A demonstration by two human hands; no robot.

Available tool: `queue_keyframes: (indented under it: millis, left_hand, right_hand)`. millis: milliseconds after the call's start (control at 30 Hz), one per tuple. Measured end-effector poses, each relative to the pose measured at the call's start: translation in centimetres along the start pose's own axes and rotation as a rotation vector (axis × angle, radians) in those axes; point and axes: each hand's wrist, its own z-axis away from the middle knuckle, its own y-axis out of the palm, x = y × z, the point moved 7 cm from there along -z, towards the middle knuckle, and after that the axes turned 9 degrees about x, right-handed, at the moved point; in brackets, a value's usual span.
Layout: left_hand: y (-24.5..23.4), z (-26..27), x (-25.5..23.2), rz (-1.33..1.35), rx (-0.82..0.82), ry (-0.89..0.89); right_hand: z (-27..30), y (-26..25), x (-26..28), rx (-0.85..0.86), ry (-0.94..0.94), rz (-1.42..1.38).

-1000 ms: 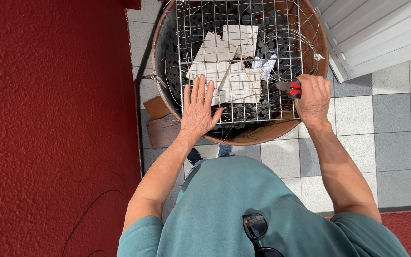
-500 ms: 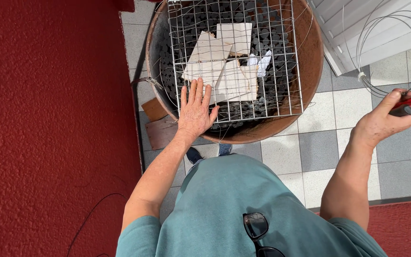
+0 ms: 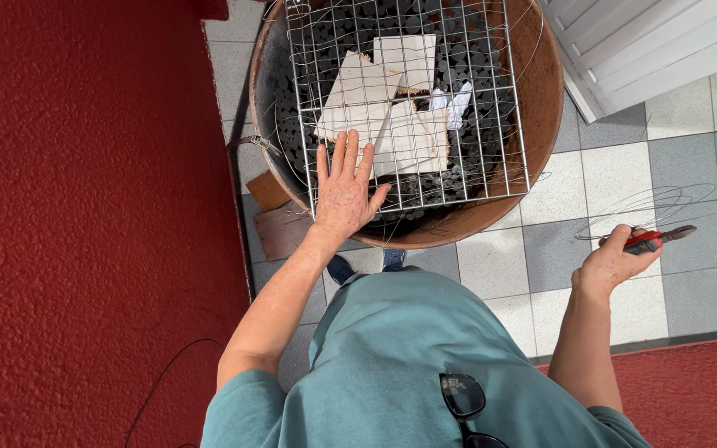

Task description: Repairing and securing a metal grate to a barrel grill using wire and hand tools.

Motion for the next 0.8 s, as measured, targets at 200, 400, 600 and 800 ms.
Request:
queue_keyframes:
  millis: [200,400,600,800]
  left_hand:
    - [-0.3,-0.6,-1.8,-0.032,0.049,0.106]
    - [0.1,-0.9,-1.8,-0.059,0.13,0.076]
    - [0.1,-0.9,-1.8,-0.045,0.163,0.078]
    - [-0.3,-1.1,-1.5,-0.034,0.166,0.074]
  right_hand:
    - [4.7,1.8,-3.8,0.01,0.28,0.193]
    - [7.4,2.1,-7.9,0.254,0.126,0.28]
    - [9.3,2.6,-10.9,0.306,0.153,0.481]
    - [10.4,4.1,-12.8,0.39,0.215,0.571]
